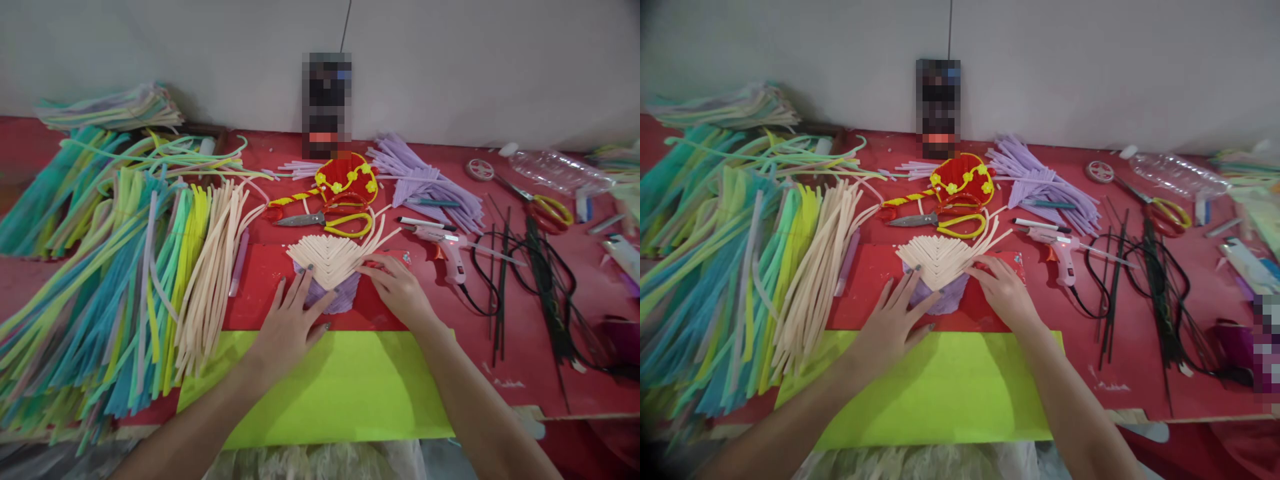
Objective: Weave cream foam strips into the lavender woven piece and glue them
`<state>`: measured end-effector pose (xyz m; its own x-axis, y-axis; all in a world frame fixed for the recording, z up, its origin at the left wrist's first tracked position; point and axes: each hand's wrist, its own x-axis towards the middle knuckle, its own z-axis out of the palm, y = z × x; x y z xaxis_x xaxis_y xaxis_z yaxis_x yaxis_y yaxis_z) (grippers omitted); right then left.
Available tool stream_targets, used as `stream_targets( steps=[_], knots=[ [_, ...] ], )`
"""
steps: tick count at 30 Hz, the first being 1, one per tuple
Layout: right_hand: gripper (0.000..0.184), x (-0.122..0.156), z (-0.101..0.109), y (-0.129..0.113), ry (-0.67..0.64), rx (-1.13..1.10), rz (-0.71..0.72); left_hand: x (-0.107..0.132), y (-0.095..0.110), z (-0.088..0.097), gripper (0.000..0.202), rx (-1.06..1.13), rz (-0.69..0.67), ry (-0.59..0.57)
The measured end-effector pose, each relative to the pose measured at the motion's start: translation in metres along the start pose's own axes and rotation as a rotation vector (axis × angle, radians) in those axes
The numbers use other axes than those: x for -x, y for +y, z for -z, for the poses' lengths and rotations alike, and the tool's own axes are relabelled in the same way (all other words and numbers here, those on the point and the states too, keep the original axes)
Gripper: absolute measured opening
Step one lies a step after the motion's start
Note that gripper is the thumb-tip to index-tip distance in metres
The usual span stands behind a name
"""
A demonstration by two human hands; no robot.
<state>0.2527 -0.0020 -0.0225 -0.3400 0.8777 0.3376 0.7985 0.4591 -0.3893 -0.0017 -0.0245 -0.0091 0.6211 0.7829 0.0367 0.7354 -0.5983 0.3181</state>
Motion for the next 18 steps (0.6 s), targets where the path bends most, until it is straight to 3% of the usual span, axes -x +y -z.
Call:
stream_targets(
  steps=[4,10,18],
  knots=[
    [0.036,0.0012,-0.0014,0.0006,0.013,-0.027,0.0,-0.0003,-0.0023,0.001,0.064,-0.001,0.026,-0.023],
    [0.036,0.0014,-0.0005,-0.0005,0.017,-0.052,-0.015,-0.0007,-0.0026,0.0047,0.052,-0.025,-0.002,-0.041],
    [0.035,0.0006,-0.0009,-0.0036,0.043,-0.1,-0.046,0.0002,-0.0028,0.0026,0.054,-0.02,-0.003,-0.012]
  ],
)
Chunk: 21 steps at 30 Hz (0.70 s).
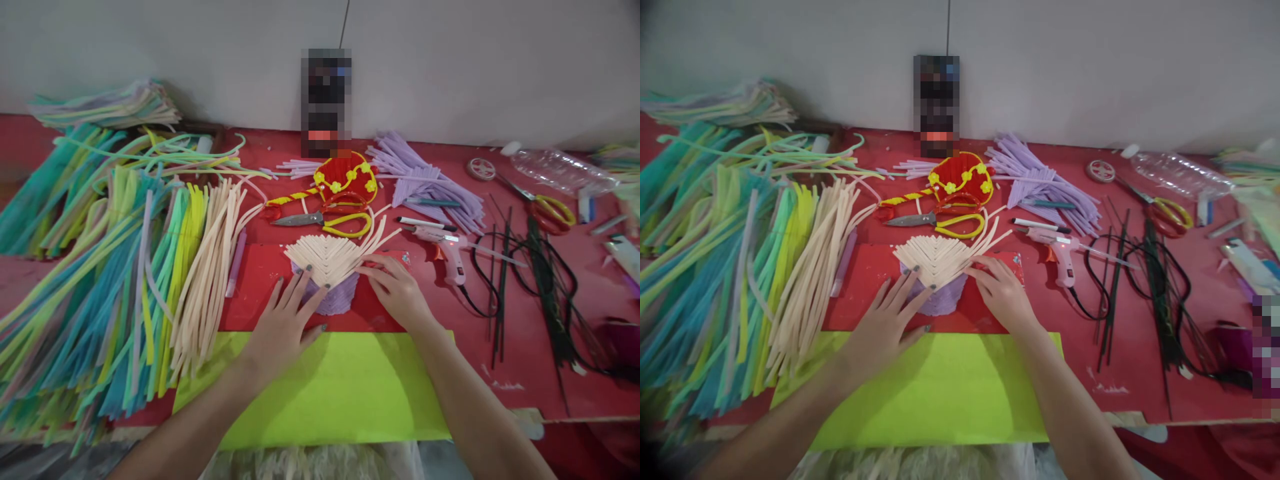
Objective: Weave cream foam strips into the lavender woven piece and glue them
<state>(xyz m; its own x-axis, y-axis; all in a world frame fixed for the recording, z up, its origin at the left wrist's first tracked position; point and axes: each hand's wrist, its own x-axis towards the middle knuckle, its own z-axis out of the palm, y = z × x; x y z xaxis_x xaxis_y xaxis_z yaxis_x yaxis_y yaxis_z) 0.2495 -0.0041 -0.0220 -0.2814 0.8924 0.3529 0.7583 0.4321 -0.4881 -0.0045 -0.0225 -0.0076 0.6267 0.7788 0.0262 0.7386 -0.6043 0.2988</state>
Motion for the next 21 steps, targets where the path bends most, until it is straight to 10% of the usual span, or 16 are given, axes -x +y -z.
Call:
stream_targets(
  steps=[21],
  knots=[
    [0.035,0.0007,0.001,-0.0021,0.002,0.022,0.001,-0.0011,0.0018,0.0006,0.05,-0.033,0.001,0.013]
  ],
)
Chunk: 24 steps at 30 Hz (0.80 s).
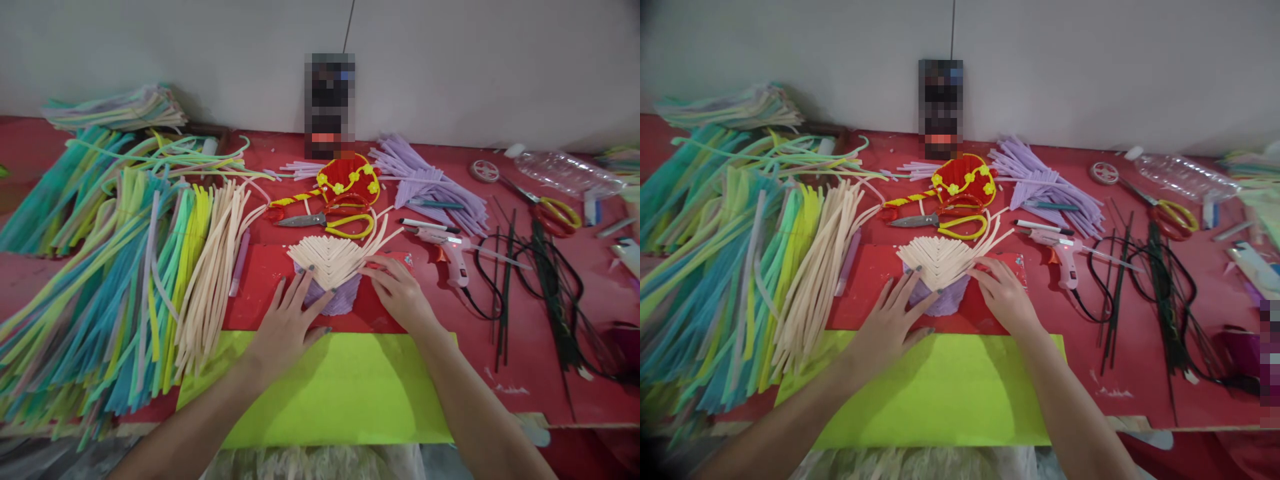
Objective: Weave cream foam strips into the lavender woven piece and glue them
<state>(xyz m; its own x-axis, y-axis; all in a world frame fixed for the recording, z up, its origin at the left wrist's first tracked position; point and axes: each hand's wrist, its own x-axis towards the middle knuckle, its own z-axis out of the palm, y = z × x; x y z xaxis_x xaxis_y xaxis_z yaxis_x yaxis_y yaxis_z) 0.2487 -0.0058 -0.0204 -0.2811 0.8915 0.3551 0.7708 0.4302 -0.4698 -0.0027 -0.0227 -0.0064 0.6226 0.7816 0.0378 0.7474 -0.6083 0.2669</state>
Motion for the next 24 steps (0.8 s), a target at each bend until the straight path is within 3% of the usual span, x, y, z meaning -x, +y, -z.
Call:
stream_targets(
  steps=[11,19,24],
  knots=[
    [0.032,0.0003,-0.0028,0.0024,-0.009,-0.012,-0.008,-0.0005,0.0006,0.001,0.047,0.017,-0.004,0.003],
    [0.034,0.0015,-0.0042,0.0057,-0.002,-0.015,-0.007,0.001,0.0009,-0.0018,0.058,0.014,0.019,0.012],
    [0.035,0.0017,-0.0041,0.0045,0.004,-0.019,-0.006,0.0001,0.0004,-0.0021,0.051,0.009,0.012,0.006]
  ],
)
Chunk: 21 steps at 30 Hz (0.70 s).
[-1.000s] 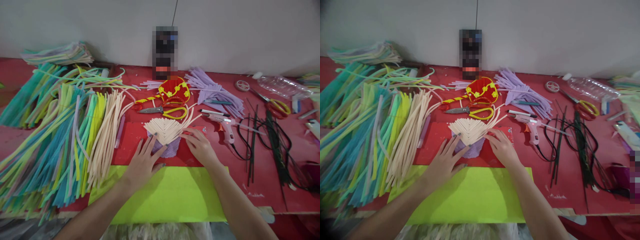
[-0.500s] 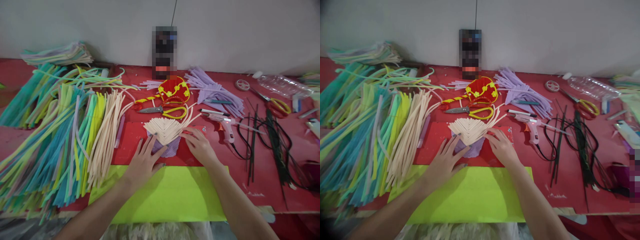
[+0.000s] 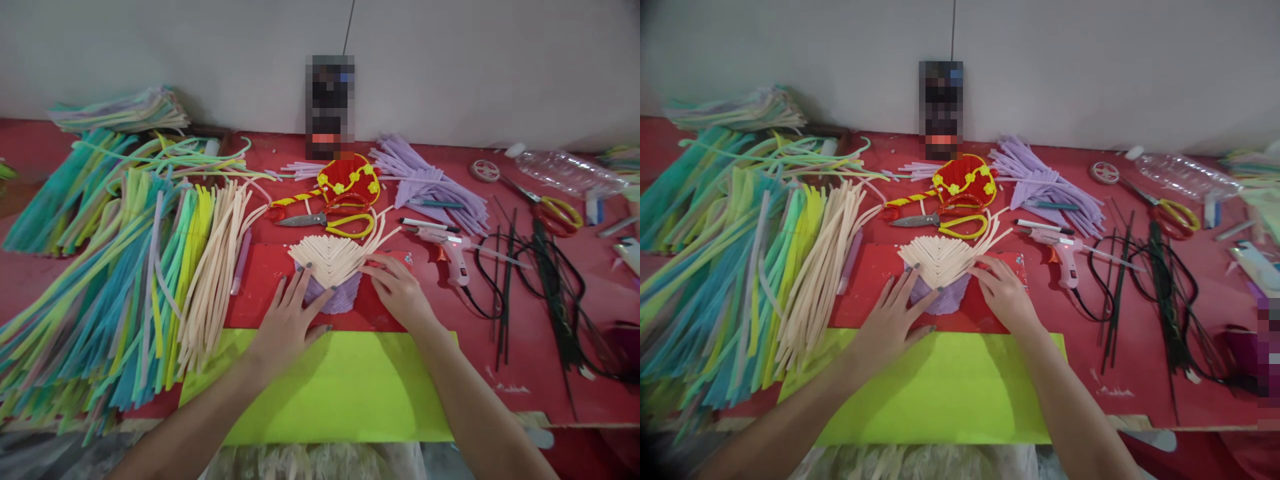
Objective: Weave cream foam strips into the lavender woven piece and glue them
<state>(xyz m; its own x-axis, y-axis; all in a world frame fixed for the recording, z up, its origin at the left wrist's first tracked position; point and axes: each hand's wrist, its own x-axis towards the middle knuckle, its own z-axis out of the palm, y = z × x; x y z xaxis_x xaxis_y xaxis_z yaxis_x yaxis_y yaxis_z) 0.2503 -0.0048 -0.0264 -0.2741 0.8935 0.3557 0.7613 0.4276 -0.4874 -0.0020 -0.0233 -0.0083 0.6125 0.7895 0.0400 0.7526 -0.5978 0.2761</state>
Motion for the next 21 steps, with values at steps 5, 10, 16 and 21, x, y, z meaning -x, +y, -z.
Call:
stream_targets(
  steps=[5,10,16,21],
  knots=[
    [0.037,0.0,0.002,-0.002,-0.003,0.037,0.002,-0.001,-0.001,0.0,0.051,-0.001,-0.006,0.008],
    [0.042,0.001,0.003,0.001,-0.02,0.083,-0.004,0.0,-0.001,-0.002,0.05,0.007,-0.008,0.021],
    [0.041,0.0,0.006,0.0,0.012,0.131,0.035,0.0,0.0,-0.002,0.051,0.003,-0.002,0.012],
    [0.038,0.002,0.016,-0.01,-0.086,0.197,0.111,0.0,0.001,-0.001,0.049,0.008,0.007,0.004]
  ],
)
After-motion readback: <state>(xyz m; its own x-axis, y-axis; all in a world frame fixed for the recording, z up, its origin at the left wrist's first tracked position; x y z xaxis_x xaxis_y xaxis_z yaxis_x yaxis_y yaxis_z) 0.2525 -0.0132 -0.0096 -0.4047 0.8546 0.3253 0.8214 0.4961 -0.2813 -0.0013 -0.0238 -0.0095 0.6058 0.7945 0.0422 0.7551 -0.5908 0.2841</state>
